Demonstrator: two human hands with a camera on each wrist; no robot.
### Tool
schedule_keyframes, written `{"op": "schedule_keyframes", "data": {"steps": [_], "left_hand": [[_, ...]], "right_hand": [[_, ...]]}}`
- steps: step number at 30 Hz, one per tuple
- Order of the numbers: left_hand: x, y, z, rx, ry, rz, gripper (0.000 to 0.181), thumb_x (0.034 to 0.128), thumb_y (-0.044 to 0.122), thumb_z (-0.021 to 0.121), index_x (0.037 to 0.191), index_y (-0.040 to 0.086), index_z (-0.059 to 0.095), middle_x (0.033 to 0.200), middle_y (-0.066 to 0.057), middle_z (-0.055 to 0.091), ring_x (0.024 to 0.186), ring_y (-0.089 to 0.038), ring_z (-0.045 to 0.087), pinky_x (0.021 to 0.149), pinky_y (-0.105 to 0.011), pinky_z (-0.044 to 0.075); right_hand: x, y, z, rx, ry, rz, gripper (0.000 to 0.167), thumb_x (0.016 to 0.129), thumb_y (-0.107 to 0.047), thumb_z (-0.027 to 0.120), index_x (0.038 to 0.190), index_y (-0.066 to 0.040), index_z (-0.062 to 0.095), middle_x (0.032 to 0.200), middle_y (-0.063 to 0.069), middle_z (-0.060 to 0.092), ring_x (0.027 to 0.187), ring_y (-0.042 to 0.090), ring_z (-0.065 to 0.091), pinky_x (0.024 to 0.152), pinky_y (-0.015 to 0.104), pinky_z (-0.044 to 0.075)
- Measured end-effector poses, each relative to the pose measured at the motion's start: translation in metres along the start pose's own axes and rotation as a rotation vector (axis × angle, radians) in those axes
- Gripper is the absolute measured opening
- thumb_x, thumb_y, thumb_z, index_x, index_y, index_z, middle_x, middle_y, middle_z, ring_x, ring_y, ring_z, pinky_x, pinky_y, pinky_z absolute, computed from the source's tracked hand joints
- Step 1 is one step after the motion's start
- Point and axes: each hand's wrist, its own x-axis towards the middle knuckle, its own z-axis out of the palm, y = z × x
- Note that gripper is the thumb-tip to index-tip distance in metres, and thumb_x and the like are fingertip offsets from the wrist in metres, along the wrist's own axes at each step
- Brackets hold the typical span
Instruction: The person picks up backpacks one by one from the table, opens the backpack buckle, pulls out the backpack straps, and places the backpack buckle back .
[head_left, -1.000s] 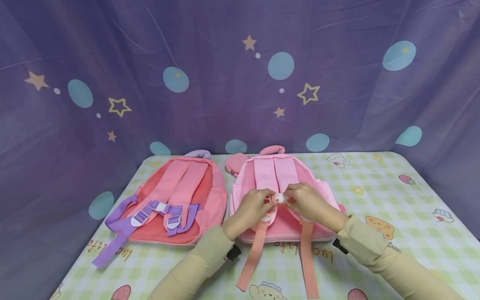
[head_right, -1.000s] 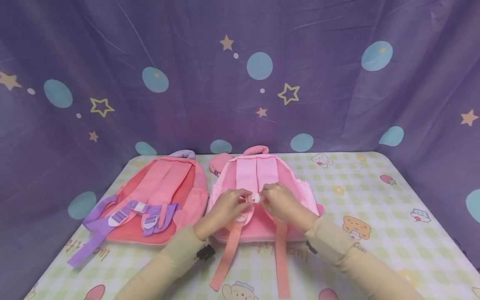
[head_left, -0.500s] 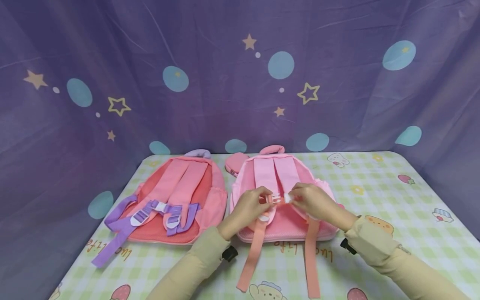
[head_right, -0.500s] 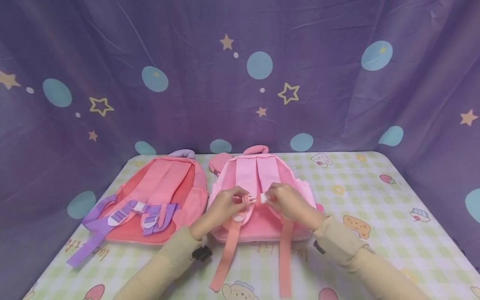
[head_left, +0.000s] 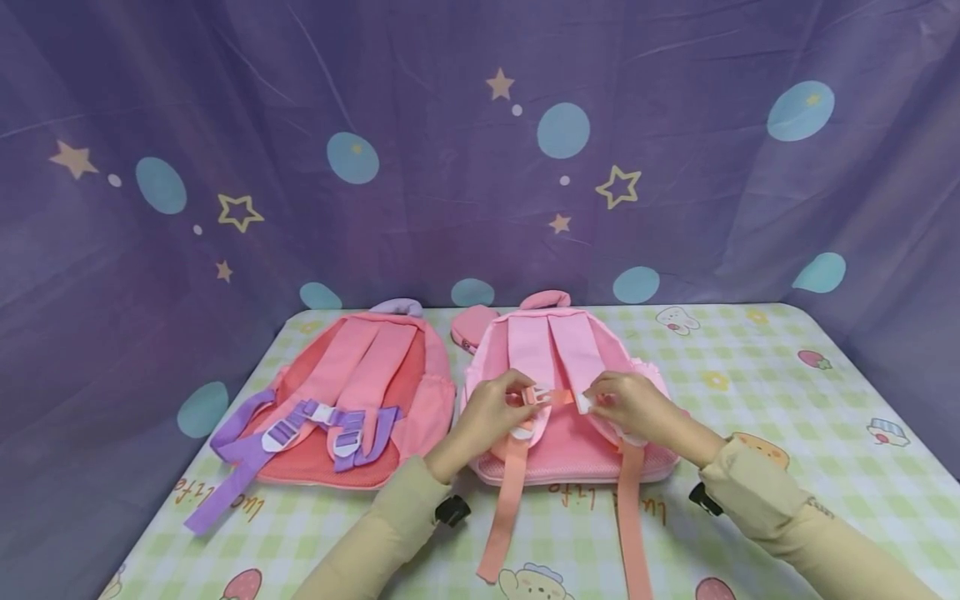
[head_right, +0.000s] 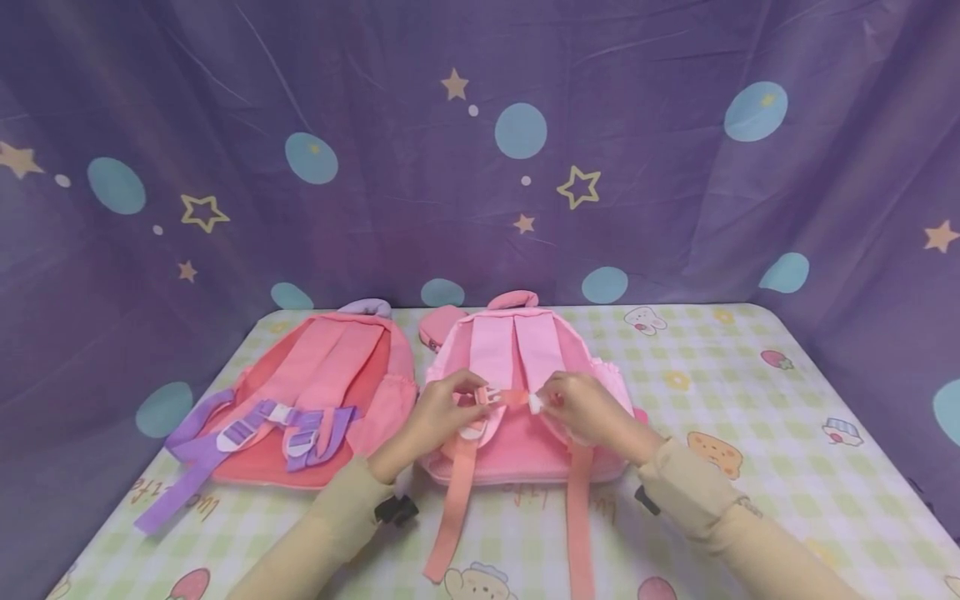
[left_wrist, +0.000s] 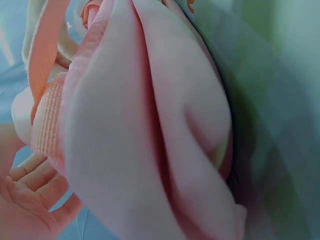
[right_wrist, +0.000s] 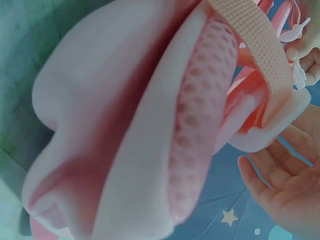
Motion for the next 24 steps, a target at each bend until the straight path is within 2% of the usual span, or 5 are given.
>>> {"op": "schedule_keyframes", "data": {"steps": [2, 10, 17, 24], "left_hand": [[-0.0006, 0.0001, -0.0009, 0.001, 0.010, 0.010, 0.022, 0.0747, 0.007, 0.069, 0.094, 0.004, 0.060, 0.082, -0.005, 0.062, 0.075, -0.016, 0.058, 0.063, -0.020, 0.047], [-0.0024, -0.0009, -0.0030, -0.012, 0.038, -0.023, 0.023, 0.0737, 0.008, 0.070, 0.093, 0.006, 0.059, 0.085, -0.005, 0.064, 0.077, -0.017, 0.059, 0.069, -0.033, 0.049], [-0.0035, -0.0015, -0.0048, -0.037, 0.060, -0.026, 0.023, 0.0739, 0.010, 0.070, 0.093, 0.006, 0.058, 0.087, -0.007, 0.066, 0.084, -0.018, 0.061, 0.073, -0.034, 0.049], [-0.0041, -0.0021, -0.0076, -0.037, 0.090, -0.023, 0.024, 0.0736, 0.007, 0.070, 0.093, 0.004, 0.057, 0.086, -0.009, 0.066, 0.082, -0.019, 0.060, 0.071, -0.036, 0.048]], "right_hand": [[-0.0009, 0.0007, 0.0010, 0.012, 0.004, -0.007, 0.013, 0.067, 0.000, 0.072, 0.078, 0.000, 0.067, 0.074, 0.003, 0.063, 0.065, 0.011, 0.054, 0.060, 0.025, 0.047], [-0.0042, 0.0017, 0.0052, 0.062, -0.003, 0.015, 0.015, 0.067, 0.002, 0.071, 0.081, 0.000, 0.067, 0.074, 0.002, 0.063, 0.063, 0.009, 0.050, 0.058, 0.023, 0.045], [-0.0061, 0.0009, 0.0075, 0.078, -0.019, 0.032, 0.016, 0.068, 0.000, 0.071, 0.083, -0.001, 0.067, 0.074, -0.001, 0.061, 0.064, 0.009, 0.050, 0.059, 0.023, 0.045], [-0.0072, -0.0007, 0.0100, 0.090, -0.073, 0.087, 0.016, 0.071, -0.004, 0.070, 0.087, -0.002, 0.067, 0.079, 0.000, 0.063, 0.068, 0.008, 0.049, 0.063, 0.023, 0.045]]}}
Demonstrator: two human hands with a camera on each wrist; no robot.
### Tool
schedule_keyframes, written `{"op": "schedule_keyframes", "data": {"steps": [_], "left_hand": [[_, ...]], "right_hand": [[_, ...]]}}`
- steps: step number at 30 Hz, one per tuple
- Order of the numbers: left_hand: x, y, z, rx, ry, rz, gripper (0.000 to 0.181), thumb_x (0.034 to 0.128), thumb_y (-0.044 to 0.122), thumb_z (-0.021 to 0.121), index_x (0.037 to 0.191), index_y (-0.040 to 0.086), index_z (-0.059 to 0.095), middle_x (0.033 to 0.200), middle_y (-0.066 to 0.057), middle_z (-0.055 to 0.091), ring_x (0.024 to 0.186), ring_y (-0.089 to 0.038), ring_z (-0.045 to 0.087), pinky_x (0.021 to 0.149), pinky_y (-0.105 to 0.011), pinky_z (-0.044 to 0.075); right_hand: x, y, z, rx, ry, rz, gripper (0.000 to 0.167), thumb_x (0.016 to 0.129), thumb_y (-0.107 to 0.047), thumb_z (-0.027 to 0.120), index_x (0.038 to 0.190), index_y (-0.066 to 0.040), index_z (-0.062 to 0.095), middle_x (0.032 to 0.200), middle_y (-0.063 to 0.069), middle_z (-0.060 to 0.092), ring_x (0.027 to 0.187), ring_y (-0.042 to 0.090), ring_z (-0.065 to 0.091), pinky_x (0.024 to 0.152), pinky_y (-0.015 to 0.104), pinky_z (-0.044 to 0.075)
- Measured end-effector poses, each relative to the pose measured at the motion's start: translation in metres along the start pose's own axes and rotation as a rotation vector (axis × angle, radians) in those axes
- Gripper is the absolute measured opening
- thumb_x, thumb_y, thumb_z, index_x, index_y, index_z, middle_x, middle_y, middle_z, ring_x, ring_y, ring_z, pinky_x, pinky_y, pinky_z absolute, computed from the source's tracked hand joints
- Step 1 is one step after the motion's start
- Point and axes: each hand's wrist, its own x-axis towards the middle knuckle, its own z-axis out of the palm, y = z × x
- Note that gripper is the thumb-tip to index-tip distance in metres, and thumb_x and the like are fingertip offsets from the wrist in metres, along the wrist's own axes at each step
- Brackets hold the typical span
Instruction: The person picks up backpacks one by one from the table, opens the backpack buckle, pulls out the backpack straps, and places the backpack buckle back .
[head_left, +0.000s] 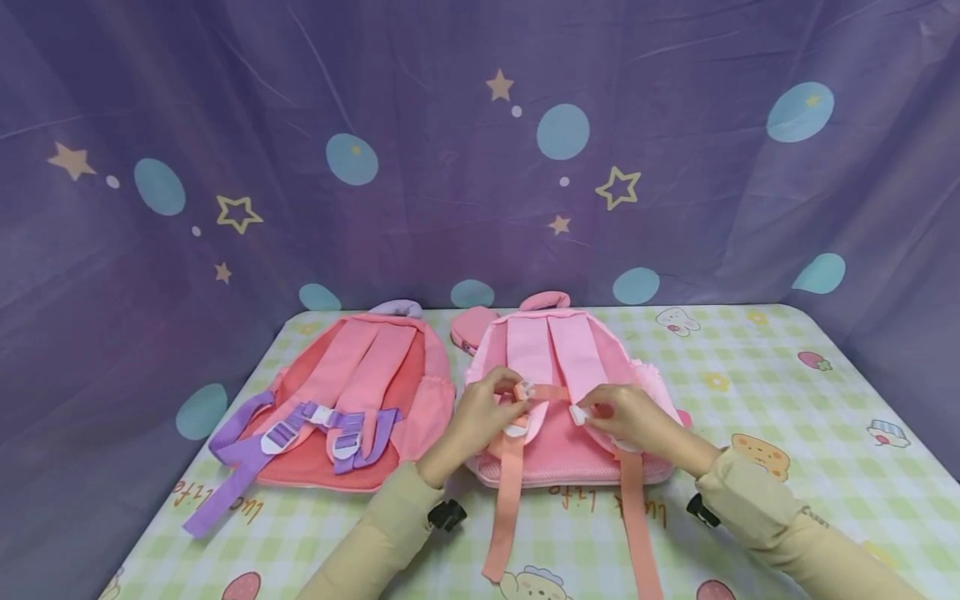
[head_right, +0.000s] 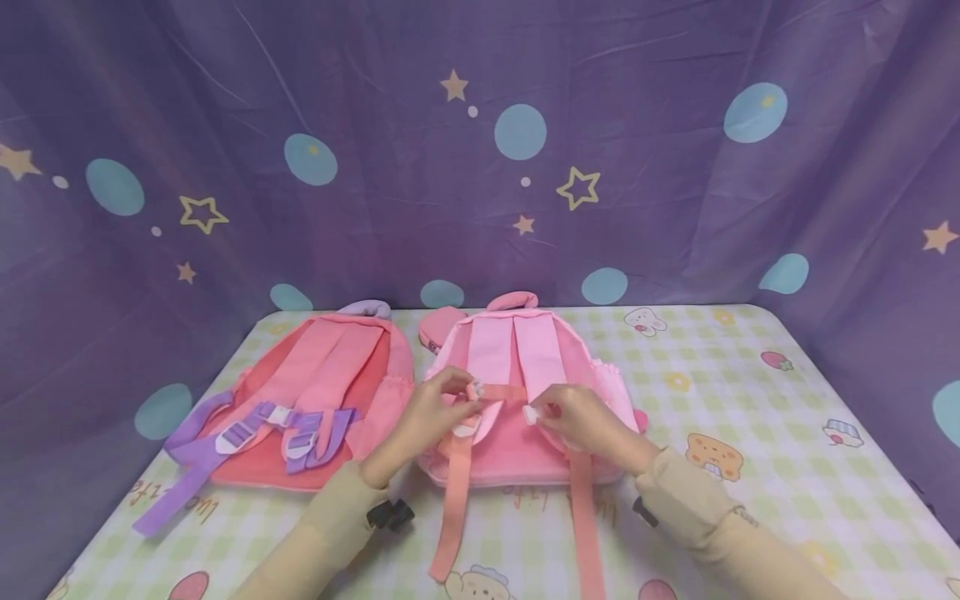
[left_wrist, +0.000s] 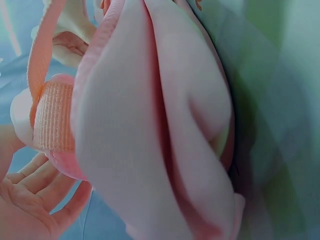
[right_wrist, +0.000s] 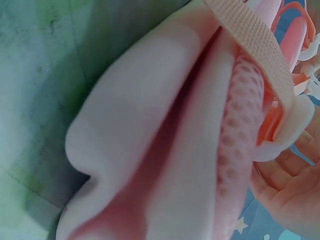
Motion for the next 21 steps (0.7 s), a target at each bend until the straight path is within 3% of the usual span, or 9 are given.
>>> {"op": "schedule_keyframes", "data": {"steps": [11, 21], "left_hand": [[-0.0013, -0.0007, -0.0037, -0.061, 0.009, -0.004, 0.023, 0.0731, 0.009, 0.071, 0.090, 0.003, 0.056, 0.083, -0.010, 0.066, 0.085, -0.023, 0.061, 0.075, -0.039, 0.047], [-0.0016, -0.0026, -0.0033, -0.013, 0.003, 0.031, 0.021, 0.0740, 0.008, 0.070, 0.091, 0.005, 0.058, 0.085, -0.009, 0.066, 0.086, -0.022, 0.061, 0.074, -0.038, 0.048]], "right_hand": [[-0.0016, 0.0000, 0.0061, 0.012, -0.020, -0.004, 0.019, 0.071, -0.003, 0.070, 0.090, -0.003, 0.068, 0.086, 0.003, 0.066, 0.076, 0.012, 0.057, 0.071, 0.029, 0.049], [-0.0038, -0.0079, -0.0013, 0.046, -0.002, -0.057, 0.020, 0.073, -0.005, 0.070, 0.091, 0.000, 0.067, 0.088, 0.007, 0.066, 0.081, 0.018, 0.062, 0.072, 0.031, 0.050]]}}
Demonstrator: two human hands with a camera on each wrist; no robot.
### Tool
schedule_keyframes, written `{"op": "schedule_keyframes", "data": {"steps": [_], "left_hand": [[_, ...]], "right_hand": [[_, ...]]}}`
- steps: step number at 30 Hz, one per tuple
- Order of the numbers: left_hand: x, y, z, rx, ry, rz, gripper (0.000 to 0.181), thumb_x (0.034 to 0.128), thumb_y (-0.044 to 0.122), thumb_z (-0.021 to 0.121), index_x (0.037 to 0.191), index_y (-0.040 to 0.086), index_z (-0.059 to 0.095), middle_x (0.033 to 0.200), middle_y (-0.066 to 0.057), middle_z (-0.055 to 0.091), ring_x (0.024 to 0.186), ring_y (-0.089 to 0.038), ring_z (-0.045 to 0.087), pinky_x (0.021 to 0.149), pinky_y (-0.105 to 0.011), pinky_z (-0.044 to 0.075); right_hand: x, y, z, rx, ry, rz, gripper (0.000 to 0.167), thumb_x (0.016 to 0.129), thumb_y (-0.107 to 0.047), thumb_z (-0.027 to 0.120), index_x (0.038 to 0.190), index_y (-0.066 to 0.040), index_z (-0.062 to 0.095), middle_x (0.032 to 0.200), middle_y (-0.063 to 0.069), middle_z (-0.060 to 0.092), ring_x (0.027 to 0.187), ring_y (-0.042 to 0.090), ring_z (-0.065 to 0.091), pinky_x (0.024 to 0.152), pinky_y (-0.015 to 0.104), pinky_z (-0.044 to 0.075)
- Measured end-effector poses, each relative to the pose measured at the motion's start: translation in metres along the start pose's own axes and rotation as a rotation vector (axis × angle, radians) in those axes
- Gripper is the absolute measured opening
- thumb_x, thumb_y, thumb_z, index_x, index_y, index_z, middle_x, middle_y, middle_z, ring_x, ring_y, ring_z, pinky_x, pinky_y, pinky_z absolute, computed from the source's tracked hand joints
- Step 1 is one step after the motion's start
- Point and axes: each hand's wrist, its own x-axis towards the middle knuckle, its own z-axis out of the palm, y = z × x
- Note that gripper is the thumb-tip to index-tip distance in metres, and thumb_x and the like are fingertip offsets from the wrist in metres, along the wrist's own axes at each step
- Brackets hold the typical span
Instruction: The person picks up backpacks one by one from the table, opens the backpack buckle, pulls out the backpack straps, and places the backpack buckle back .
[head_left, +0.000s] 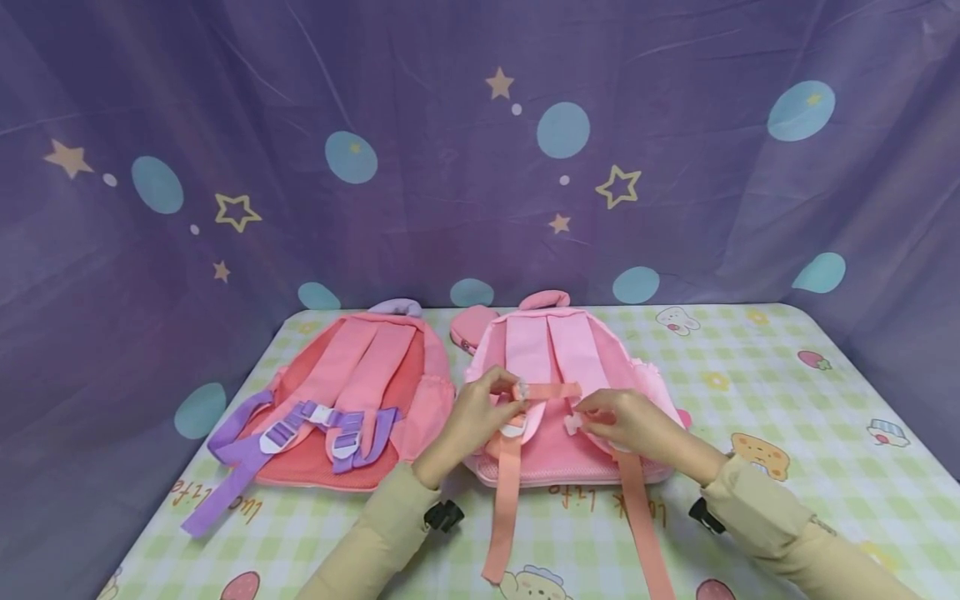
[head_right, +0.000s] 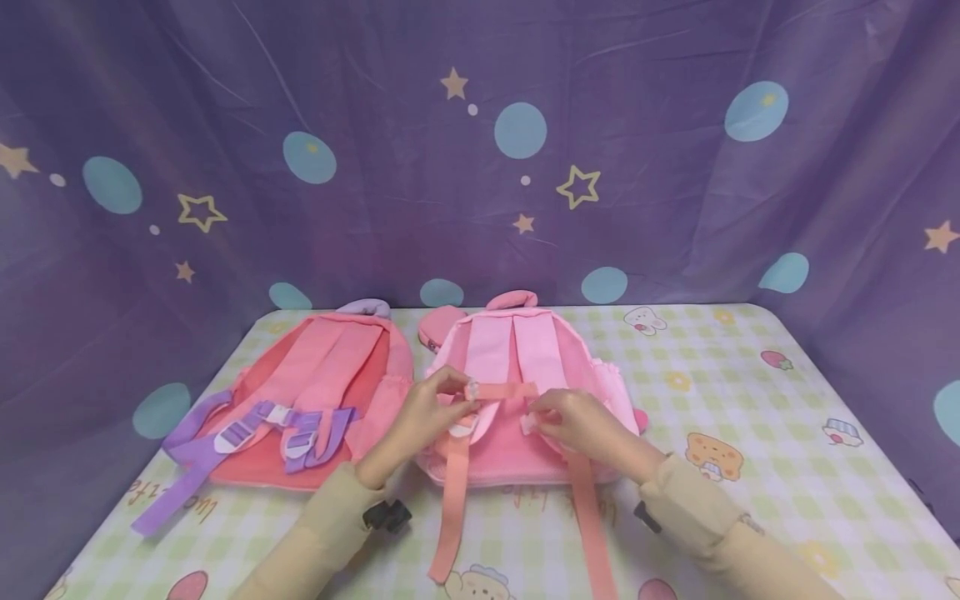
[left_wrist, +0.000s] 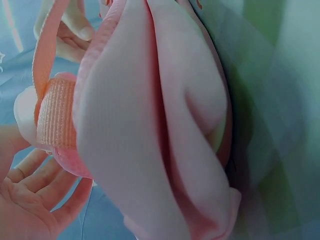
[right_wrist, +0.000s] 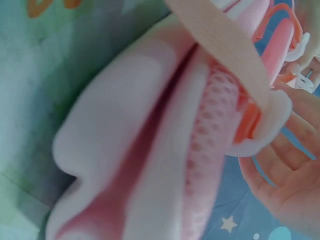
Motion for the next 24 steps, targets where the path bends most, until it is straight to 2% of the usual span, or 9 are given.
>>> {"op": "schedule_keyframes", "data": {"steps": [3, 8, 16, 19, 24], "left_hand": [[0.000, -0.001, 0.000, 0.010, -0.003, 0.017, 0.021, 0.0737, 0.007, 0.070, 0.091, 0.005, 0.059, 0.085, -0.008, 0.066, 0.085, -0.021, 0.061, 0.075, -0.038, 0.048], [0.001, -0.002, 0.000, 0.001, -0.002, 0.023, 0.022, 0.0722, 0.006, 0.071, 0.092, 0.006, 0.060, 0.087, -0.006, 0.066, 0.084, -0.018, 0.060, 0.076, -0.037, 0.048], [0.001, -0.001, 0.001, 0.005, -0.009, 0.032, 0.022, 0.0725, 0.007, 0.071, 0.091, 0.008, 0.060, 0.088, -0.004, 0.066, 0.084, -0.016, 0.060, 0.075, -0.035, 0.048], [0.002, 0.000, 0.001, 0.001, -0.022, 0.021, 0.021, 0.0733, 0.007, 0.071, 0.091, 0.008, 0.060, 0.089, -0.004, 0.066, 0.083, -0.017, 0.060, 0.076, -0.035, 0.048], [0.002, 0.001, 0.002, -0.020, -0.043, 0.017, 0.019, 0.0747, 0.006, 0.069, 0.091, 0.008, 0.061, 0.088, -0.004, 0.066, 0.083, -0.018, 0.059, 0.076, -0.036, 0.048]], "right_hand": [[0.001, -0.003, -0.004, 0.008, 0.007, -0.014, 0.018, 0.073, -0.006, 0.070, 0.090, 0.000, 0.067, 0.087, 0.008, 0.066, 0.082, 0.020, 0.062, 0.072, 0.033, 0.050], [0.006, -0.007, -0.009, 0.032, -0.005, 0.018, 0.019, 0.076, -0.006, 0.068, 0.093, 0.000, 0.066, 0.091, 0.008, 0.066, 0.085, 0.022, 0.061, 0.074, 0.036, 0.049], [0.020, -0.009, -0.009, 0.036, 0.063, -0.013, 0.018, 0.074, -0.004, 0.068, 0.093, -0.002, 0.067, 0.088, 0.005, 0.066, 0.081, 0.019, 0.060, 0.073, 0.037, 0.049], [0.024, -0.009, -0.009, 0.051, 0.048, 0.025, 0.020, 0.076, -0.008, 0.068, 0.094, -0.004, 0.067, 0.089, 0.005, 0.066, 0.079, 0.019, 0.059, 0.070, 0.036, 0.049], [0.029, -0.009, -0.009, 0.058, 0.008, 0.080, 0.022, 0.077, -0.013, 0.068, 0.097, -0.004, 0.066, 0.093, 0.006, 0.066, 0.086, 0.021, 0.060, 0.075, 0.037, 0.048]]}}
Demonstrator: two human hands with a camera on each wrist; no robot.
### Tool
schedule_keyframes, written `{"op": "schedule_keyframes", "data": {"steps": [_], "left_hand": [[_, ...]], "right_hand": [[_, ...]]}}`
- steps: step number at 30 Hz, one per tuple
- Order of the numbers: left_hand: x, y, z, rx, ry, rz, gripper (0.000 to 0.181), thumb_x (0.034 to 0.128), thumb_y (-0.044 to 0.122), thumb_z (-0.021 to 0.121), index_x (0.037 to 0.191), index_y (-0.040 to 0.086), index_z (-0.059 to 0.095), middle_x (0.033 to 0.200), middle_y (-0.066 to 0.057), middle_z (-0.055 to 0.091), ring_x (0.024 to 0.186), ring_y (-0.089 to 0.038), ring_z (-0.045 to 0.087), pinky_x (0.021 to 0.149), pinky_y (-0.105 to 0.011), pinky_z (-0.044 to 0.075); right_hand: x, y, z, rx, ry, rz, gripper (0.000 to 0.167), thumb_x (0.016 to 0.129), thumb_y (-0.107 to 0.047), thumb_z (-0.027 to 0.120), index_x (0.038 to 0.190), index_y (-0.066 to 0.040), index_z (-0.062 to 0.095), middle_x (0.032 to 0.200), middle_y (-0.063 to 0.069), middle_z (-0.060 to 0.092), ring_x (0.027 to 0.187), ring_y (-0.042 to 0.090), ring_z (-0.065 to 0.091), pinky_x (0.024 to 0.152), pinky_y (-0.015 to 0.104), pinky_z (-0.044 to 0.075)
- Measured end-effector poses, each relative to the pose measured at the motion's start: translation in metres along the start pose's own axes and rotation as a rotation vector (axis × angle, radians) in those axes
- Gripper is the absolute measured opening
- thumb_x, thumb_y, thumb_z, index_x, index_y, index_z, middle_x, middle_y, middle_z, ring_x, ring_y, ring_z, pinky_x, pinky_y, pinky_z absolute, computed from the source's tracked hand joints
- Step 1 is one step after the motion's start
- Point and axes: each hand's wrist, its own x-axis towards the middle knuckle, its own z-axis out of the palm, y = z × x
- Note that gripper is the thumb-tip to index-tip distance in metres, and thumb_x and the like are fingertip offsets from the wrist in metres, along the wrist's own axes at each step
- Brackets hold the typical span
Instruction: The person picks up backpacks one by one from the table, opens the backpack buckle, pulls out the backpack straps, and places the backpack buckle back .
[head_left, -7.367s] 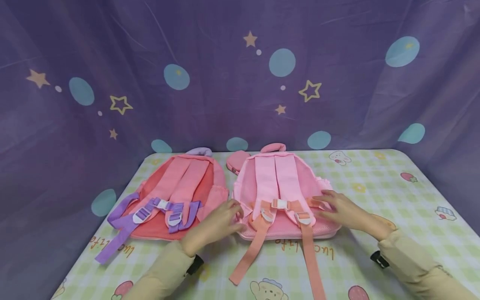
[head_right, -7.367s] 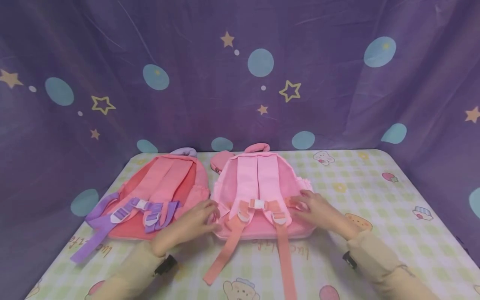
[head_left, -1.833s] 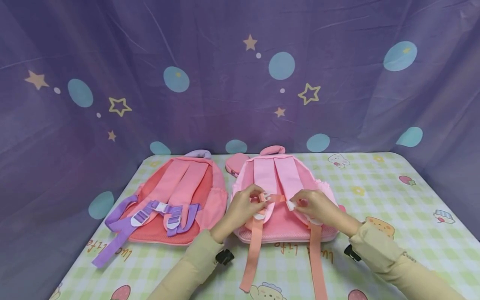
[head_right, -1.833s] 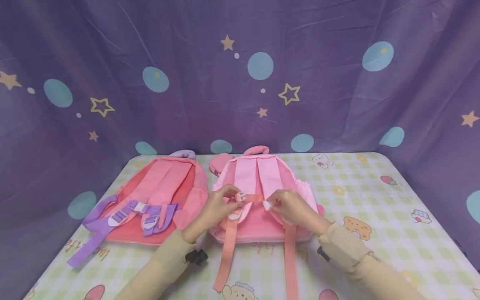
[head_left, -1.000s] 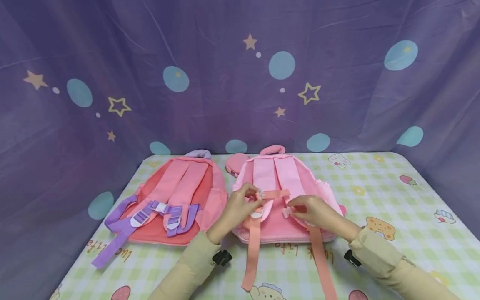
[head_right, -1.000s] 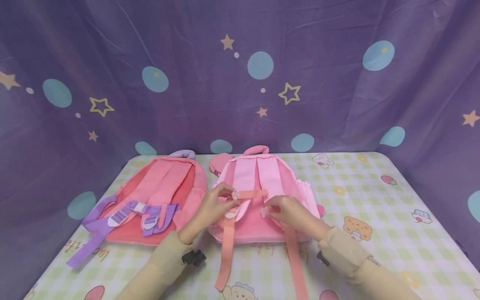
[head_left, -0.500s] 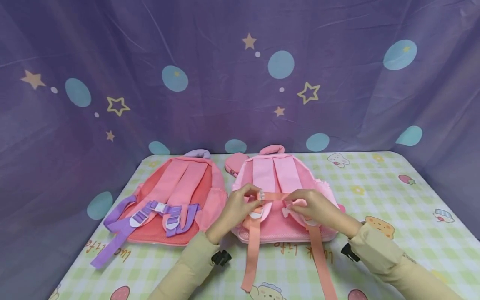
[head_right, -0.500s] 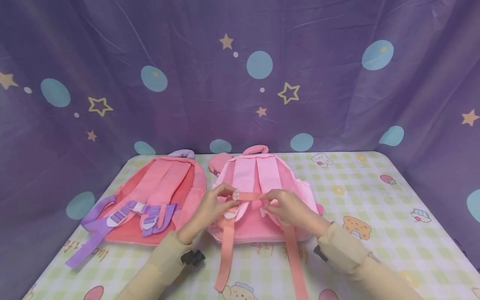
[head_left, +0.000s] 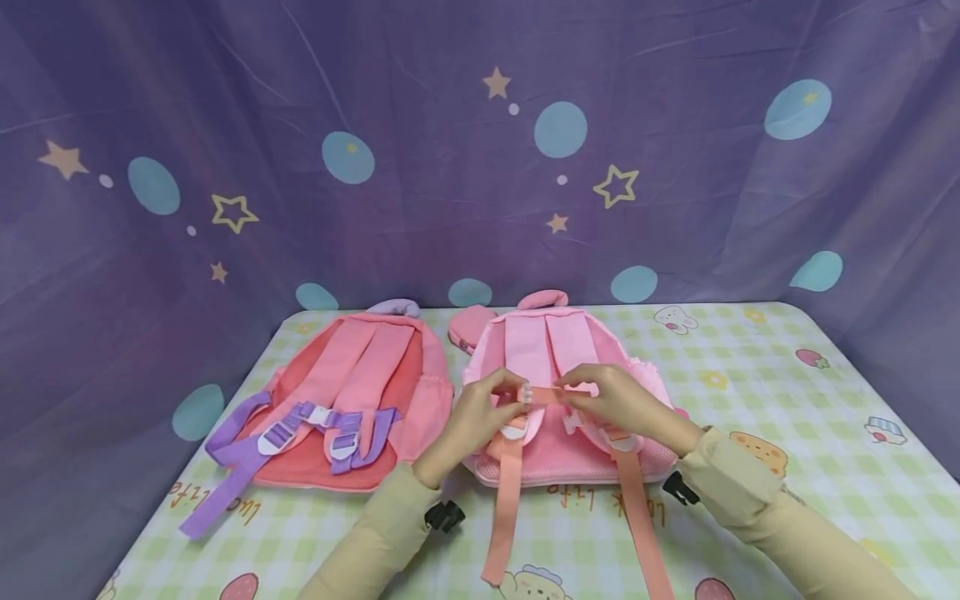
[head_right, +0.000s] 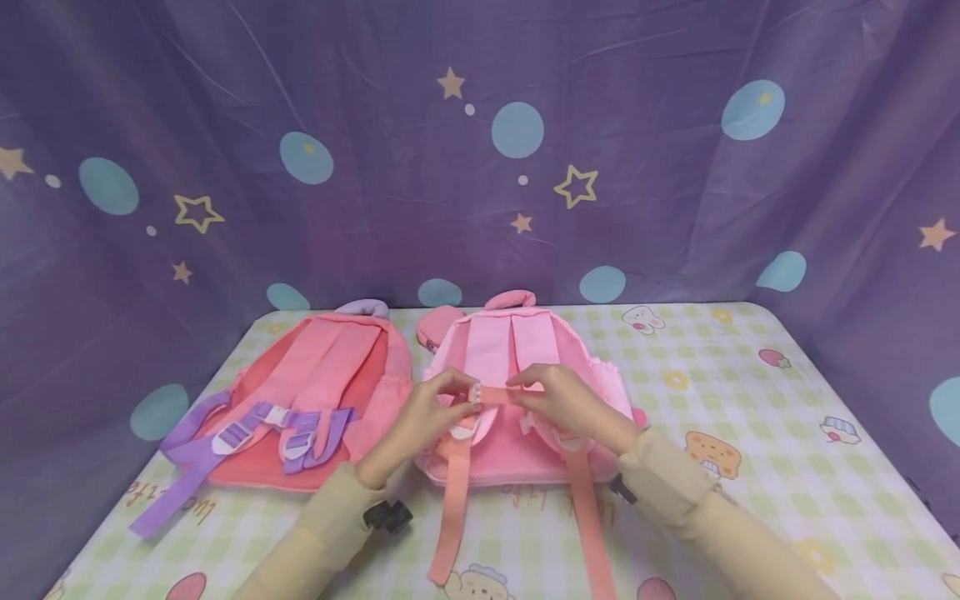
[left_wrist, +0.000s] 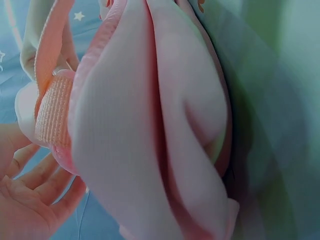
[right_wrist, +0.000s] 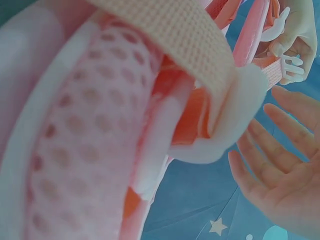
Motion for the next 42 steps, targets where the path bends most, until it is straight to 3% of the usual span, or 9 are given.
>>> {"op": "schedule_keyframes", "data": {"steps": [10, 21, 32, 42], "left_hand": [[-0.0001, -0.0013, 0.0018, -0.017, -0.017, 0.014, 0.020, 0.0744, 0.006, 0.069, 0.093, 0.008, 0.061, 0.088, -0.004, 0.066, 0.081, -0.016, 0.058, 0.075, -0.034, 0.048], [-0.0001, -0.0006, 0.0045, -0.011, -0.017, -0.010, 0.020, 0.0752, 0.007, 0.069, 0.094, 0.008, 0.061, 0.090, -0.004, 0.066, 0.085, -0.017, 0.059, 0.077, -0.034, 0.048], [-0.0002, 0.0015, 0.0050, 0.000, -0.007, -0.042, 0.023, 0.0751, 0.008, 0.069, 0.097, 0.007, 0.062, 0.093, -0.005, 0.065, 0.084, -0.016, 0.059, 0.075, -0.033, 0.048], [0.0002, 0.0011, 0.0062, -0.026, -0.001, -0.030, 0.025, 0.0747, 0.007, 0.069, 0.099, 0.005, 0.063, 0.093, -0.007, 0.066, 0.083, -0.017, 0.060, 0.073, -0.033, 0.049]], "right_hand": [[0.0057, 0.0034, 0.0023, 0.029, -0.037, 0.020, 0.022, 0.077, -0.011, 0.067, 0.098, -0.004, 0.066, 0.094, 0.007, 0.065, 0.089, 0.025, 0.059, 0.079, 0.041, 0.046], [0.0081, 0.0038, 0.0055, 0.085, -0.040, 0.027, 0.016, 0.080, -0.009, 0.064, 0.094, -0.003, 0.067, 0.088, 0.005, 0.065, 0.082, 0.017, 0.058, 0.077, 0.040, 0.047], [0.0091, 0.0041, 0.0073, 0.101, -0.028, 0.036, 0.010, 0.080, -0.005, 0.062, 0.089, -0.004, 0.067, 0.083, 0.002, 0.064, 0.075, 0.012, 0.056, 0.070, 0.026, 0.048], [0.0107, 0.0005, 0.0085, 0.138, -0.034, 0.018, 0.008, 0.081, -0.006, 0.062, 0.087, -0.004, 0.067, 0.081, 0.002, 0.064, 0.075, 0.013, 0.058, 0.068, 0.029, 0.048]]}}
